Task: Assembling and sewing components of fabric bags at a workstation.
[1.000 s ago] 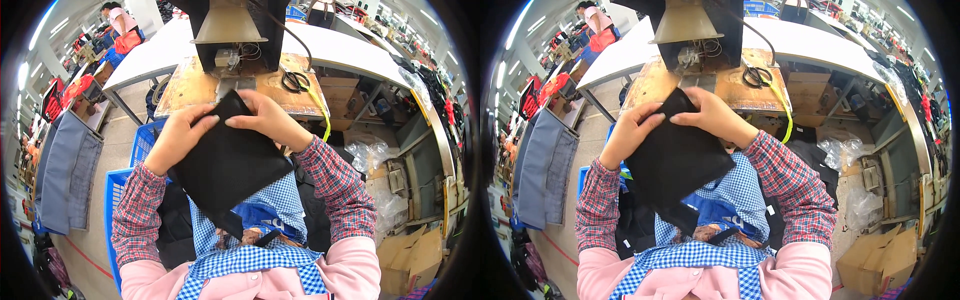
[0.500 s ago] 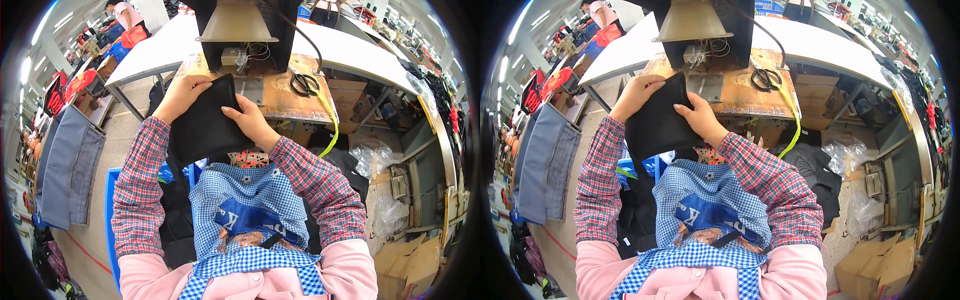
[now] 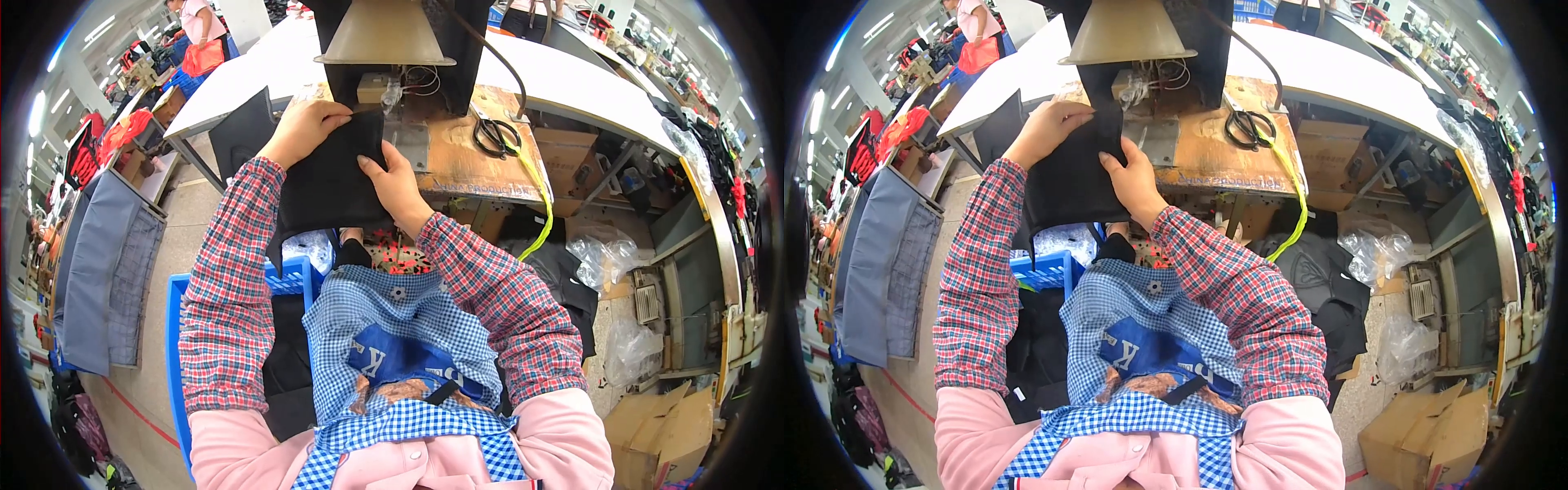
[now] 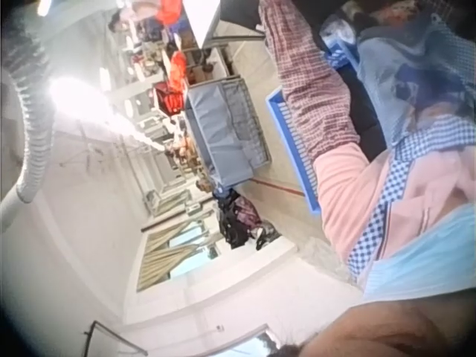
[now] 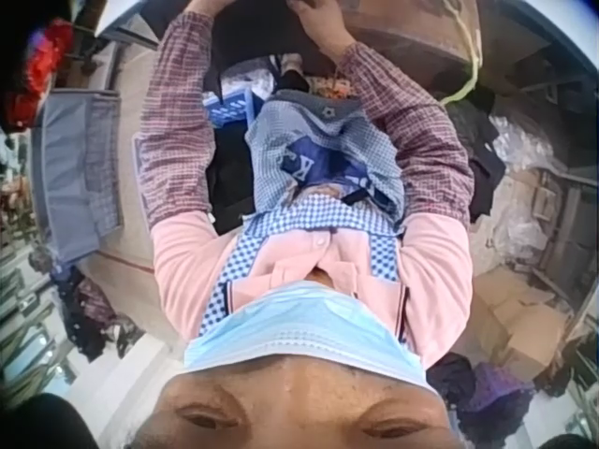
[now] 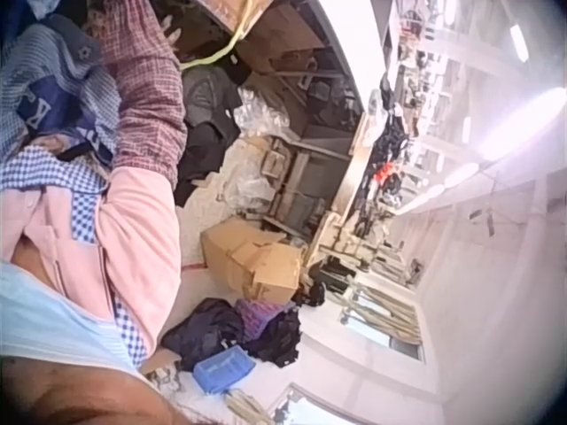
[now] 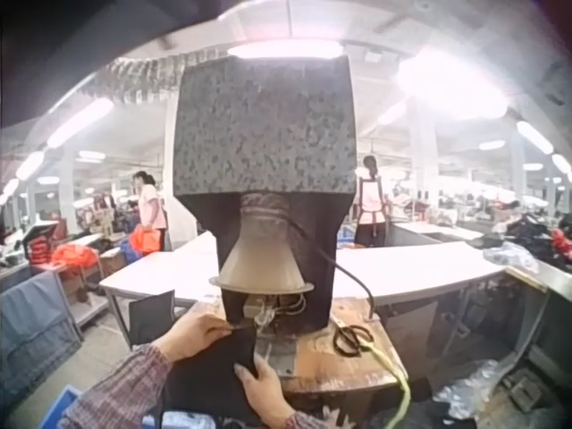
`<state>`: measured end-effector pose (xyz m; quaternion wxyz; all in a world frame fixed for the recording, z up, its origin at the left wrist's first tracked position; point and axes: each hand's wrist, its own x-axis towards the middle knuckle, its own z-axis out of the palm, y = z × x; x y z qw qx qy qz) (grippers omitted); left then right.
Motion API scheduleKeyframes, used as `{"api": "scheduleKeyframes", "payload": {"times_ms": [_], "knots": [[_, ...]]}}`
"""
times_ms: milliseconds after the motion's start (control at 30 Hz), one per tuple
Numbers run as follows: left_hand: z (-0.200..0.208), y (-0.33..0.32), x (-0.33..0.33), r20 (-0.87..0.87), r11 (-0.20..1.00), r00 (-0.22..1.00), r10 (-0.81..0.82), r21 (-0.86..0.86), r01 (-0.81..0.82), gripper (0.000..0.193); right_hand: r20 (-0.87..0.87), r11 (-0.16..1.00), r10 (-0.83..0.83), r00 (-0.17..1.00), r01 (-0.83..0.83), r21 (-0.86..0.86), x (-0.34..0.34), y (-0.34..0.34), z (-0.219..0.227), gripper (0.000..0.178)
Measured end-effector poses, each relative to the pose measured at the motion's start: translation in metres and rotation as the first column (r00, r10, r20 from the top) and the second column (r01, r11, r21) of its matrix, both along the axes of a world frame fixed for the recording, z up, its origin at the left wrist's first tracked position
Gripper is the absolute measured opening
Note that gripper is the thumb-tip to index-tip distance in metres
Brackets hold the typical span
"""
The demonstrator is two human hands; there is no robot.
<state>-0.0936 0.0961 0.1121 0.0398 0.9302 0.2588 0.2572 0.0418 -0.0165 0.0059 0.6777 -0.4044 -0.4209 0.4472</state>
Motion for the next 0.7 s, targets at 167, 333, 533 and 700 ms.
{"api": "scheduleKeyframes", "payload": {"times_ms": [167, 333, 533, 700], "knots": [[0.0, -0.001, 0.0, -0.008, 1.0, 1.0, -0.007, 0.024, 0.007, 0.025, -0.041, 1.0, 0.001, 0.999, -0.001, -0.006, -0.002, -0.002, -0.001, 0.038], [0.002, -0.005, -0.001, -0.006, 1.0, 1.0, -0.013, -0.004, 0.013, 0.025, 0.033, 0.998, -0.029, 0.999, 0.027, 0.064, -0.003, -0.004, -0.004, 0.035], [0.004, -0.016, -0.005, -0.051, 1.0, 0.999, -0.013, -0.025, 0.012, 0.025, -0.014, 0.999, 0.013, 1.0, -0.014, -0.039, -0.004, -0.025, 0.006, 0.036], [0.0, -0.033, -0.023, -0.054, 0.993, 0.999, 0.005, -0.116, -0.011, 0.026, -0.066, 0.978, 0.179, 0.982, -0.185, -0.098, 0.0, -0.053, 0.021, 0.037]]}}
